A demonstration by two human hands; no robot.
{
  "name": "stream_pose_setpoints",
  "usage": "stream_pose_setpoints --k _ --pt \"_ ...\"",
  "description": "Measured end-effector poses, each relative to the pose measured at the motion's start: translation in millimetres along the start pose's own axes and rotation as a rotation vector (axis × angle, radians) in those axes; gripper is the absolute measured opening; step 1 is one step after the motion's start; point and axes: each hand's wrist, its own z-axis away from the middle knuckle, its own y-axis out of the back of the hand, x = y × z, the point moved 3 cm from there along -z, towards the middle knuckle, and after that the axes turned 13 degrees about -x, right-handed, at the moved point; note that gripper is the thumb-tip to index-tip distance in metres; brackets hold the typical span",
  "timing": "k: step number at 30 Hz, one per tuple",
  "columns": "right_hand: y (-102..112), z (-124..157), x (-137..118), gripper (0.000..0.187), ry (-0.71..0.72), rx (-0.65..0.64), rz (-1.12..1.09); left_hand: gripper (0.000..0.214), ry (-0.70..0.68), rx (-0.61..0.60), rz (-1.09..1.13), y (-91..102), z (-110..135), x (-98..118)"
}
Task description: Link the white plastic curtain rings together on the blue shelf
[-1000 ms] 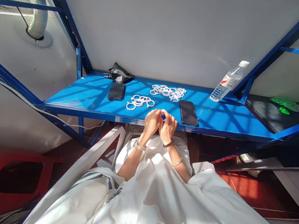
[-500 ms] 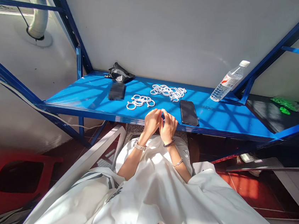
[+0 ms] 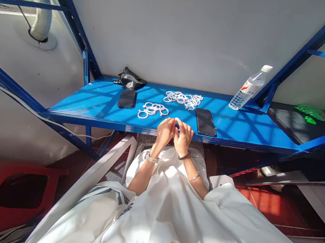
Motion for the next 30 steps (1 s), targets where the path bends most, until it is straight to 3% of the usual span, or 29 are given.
stream_pose_setpoints --k 22,30 --pt "-2.3 1.0 0.2 0.043 0.02 0.009 -0.018 0.034 -0.038 0.005 0.006 3.2 2.3 4.1" --pt "-1.2 1.3 -0.5 0.042 0.022 0.008 0.001 0.03 -0.088 0.068 0.043 2.3 3.1 4.0"
